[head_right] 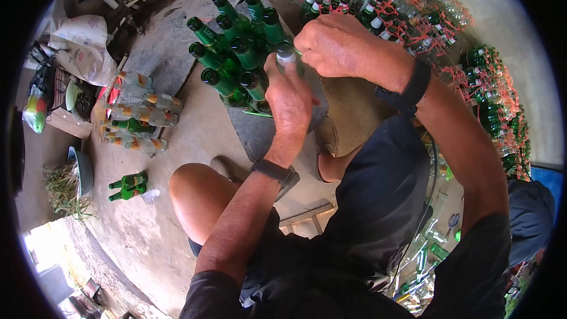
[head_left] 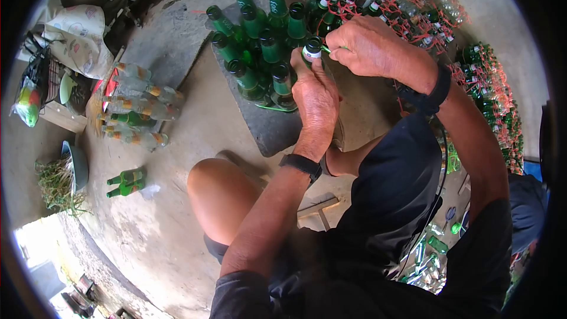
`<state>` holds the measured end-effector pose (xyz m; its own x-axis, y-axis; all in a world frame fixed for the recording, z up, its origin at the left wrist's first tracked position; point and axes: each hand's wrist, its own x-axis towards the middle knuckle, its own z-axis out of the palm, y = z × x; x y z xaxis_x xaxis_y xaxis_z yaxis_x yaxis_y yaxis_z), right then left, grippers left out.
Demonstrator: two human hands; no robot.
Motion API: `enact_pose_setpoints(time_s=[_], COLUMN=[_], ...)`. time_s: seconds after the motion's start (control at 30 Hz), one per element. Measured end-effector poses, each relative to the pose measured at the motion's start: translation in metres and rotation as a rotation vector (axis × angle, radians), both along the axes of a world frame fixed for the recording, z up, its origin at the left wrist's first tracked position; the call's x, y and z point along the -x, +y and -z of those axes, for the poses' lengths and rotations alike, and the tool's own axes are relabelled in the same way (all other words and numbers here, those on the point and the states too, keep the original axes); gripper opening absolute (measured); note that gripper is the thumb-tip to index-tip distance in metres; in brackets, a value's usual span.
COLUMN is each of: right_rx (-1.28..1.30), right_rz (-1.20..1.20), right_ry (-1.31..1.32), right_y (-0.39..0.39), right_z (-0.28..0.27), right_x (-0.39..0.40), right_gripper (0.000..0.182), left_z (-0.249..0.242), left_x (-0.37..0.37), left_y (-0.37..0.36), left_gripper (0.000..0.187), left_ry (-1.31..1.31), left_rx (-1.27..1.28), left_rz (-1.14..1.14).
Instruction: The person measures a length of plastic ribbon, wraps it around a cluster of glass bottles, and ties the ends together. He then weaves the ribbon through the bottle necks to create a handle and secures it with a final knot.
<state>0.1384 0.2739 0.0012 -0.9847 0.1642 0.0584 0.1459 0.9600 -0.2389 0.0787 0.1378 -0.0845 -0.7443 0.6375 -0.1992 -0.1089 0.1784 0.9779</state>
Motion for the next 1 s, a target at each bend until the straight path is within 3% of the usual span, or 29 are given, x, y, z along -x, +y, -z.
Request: enact_pose_setpoints(time_s=[0.07,0.5,0.6,0.77,1.0], right_rx=[-0.054,0.065,0.054,0.029,-0.060], right_rz=[0.001,0.078,0.123,0.075,0.067], right_ry=[0.012,-0.030,-0.007,-0.044,-0.107], right_y=[-0.004,-0.014,-0.020,-0.023,-0.030], right_z=[0.001,-0.003,-0.003,-0.001,-0.002], right_x=[0.000,-0.002,-0.004,-0.012,-0.023], right_gripper=[0.013,0.015,0.015,0.017,0.017], left_z=[0.000,0.007,0.009,-0.001,0.000], left_x=[0.000,0.000,0.000,-0.002,-0.015], left_y=[0.000,0.001,0.004,0.001,-0.019], left_gripper=[0.053,0.052,0.043,0.043,0.040], left_ry=[-0.003,0.042,0.126,-0.025,0.006], left_rx=[-0.013,0.003,-0.021,-0.068,-0.134], left_rz=[0.006,0.010,-0.032,-0.023,0.012])
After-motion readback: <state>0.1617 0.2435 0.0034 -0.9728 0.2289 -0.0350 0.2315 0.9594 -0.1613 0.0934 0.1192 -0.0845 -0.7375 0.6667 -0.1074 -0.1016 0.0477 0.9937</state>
